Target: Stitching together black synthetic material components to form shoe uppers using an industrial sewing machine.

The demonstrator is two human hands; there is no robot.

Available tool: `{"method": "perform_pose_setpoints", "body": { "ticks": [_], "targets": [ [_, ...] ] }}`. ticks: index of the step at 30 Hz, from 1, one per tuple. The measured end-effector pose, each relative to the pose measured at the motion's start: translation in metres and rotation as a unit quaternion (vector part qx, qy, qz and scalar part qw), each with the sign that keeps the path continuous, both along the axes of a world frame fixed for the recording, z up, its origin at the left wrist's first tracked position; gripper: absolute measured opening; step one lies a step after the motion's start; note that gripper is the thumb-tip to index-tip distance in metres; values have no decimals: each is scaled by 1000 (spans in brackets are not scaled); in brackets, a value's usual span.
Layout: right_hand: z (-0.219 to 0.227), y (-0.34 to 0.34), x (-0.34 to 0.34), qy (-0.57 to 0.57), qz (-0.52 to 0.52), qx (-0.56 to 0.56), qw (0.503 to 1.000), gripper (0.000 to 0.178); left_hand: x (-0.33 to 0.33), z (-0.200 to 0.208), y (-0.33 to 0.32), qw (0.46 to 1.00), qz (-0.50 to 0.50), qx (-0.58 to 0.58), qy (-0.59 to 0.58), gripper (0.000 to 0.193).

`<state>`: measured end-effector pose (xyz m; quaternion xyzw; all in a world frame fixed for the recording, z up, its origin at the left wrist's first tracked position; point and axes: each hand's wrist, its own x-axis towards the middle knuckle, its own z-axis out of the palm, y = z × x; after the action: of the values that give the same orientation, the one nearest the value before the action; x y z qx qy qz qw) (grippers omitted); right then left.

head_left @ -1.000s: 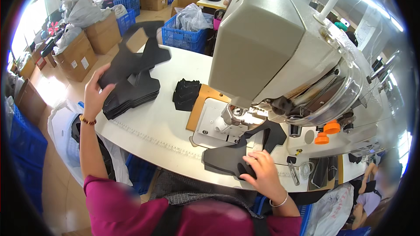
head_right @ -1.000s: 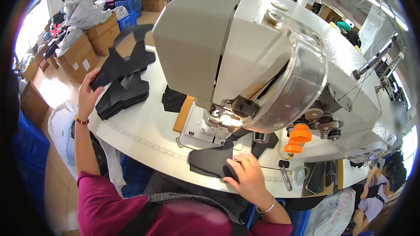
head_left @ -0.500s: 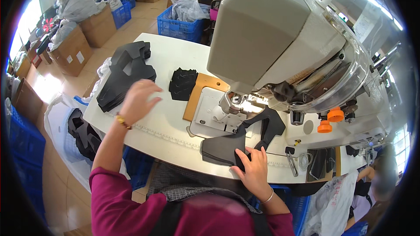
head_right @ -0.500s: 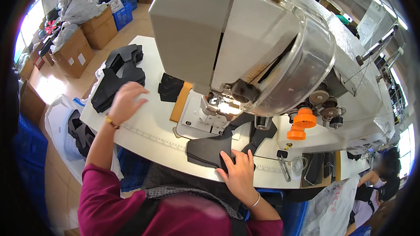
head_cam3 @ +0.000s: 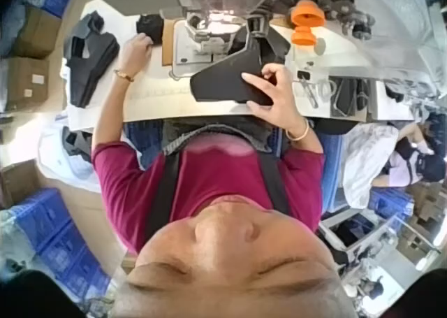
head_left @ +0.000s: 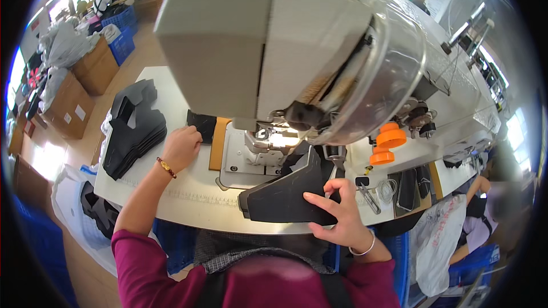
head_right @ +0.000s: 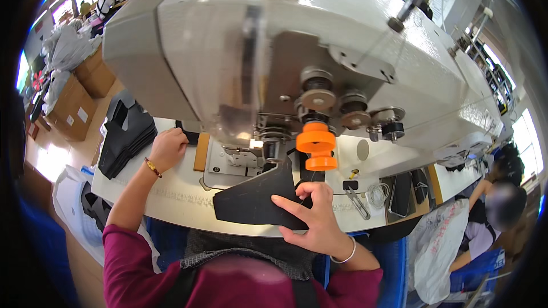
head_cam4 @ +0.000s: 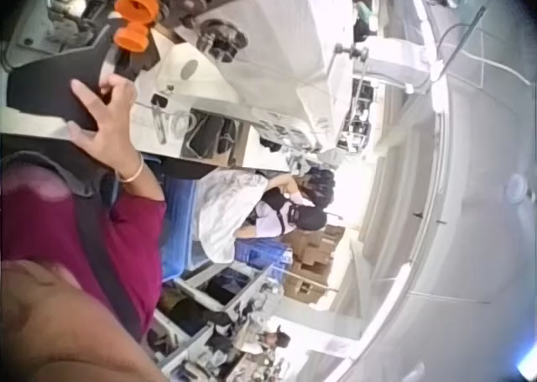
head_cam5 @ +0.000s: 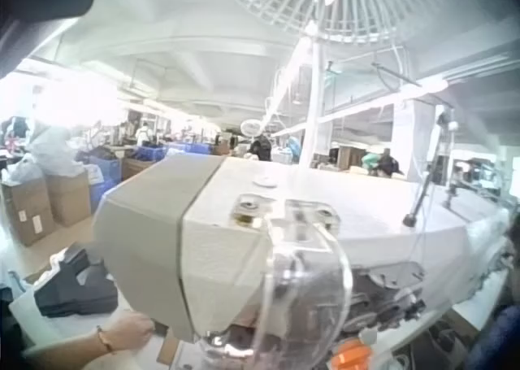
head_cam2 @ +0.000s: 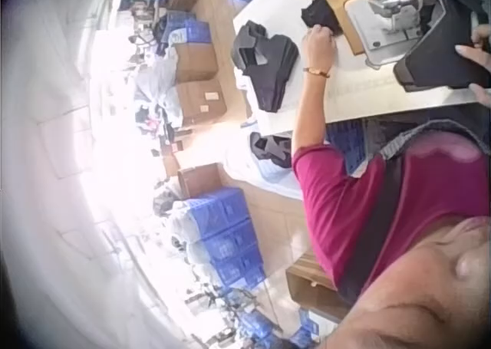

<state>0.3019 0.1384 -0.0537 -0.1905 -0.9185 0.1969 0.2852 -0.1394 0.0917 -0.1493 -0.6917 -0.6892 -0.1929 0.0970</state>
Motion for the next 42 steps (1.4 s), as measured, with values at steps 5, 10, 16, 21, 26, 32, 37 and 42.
{"method": "perform_pose_setpoints", "body": {
  "ticks": [5,10,16,21,26,32,37,42],
  "targets": [
    [41,18,-19,-35,-10,82,996,62,11,50,2,989,46,81,-117,10],
    [60,33,-41,-49,-2,128,991,46,81,128,-18,979,-17,174,-109,14],
    [47,45,-50,-81,-26,107,991,44,133,155,-26,962,-171,213,-22,20],
    [45,47,-50,-66,-15,89,994,47,133,144,-21,965,-186,182,-29,19],
    [43,52,-46,-37,3,65,997,44,127,142,-23,966,-207,145,-54,23],
    [42,50,-45,-62,-2,76,995,45,125,145,-23,965,-222,113,-86,26],
    [40,49,-43,-84,-21,85,993,52,128,146,-21,957,-241,128,-96,25],
    [50,44,-46,-94,-23,28,995,49,127,142,-24,958,-237,126,-104,24]
  ]
}}
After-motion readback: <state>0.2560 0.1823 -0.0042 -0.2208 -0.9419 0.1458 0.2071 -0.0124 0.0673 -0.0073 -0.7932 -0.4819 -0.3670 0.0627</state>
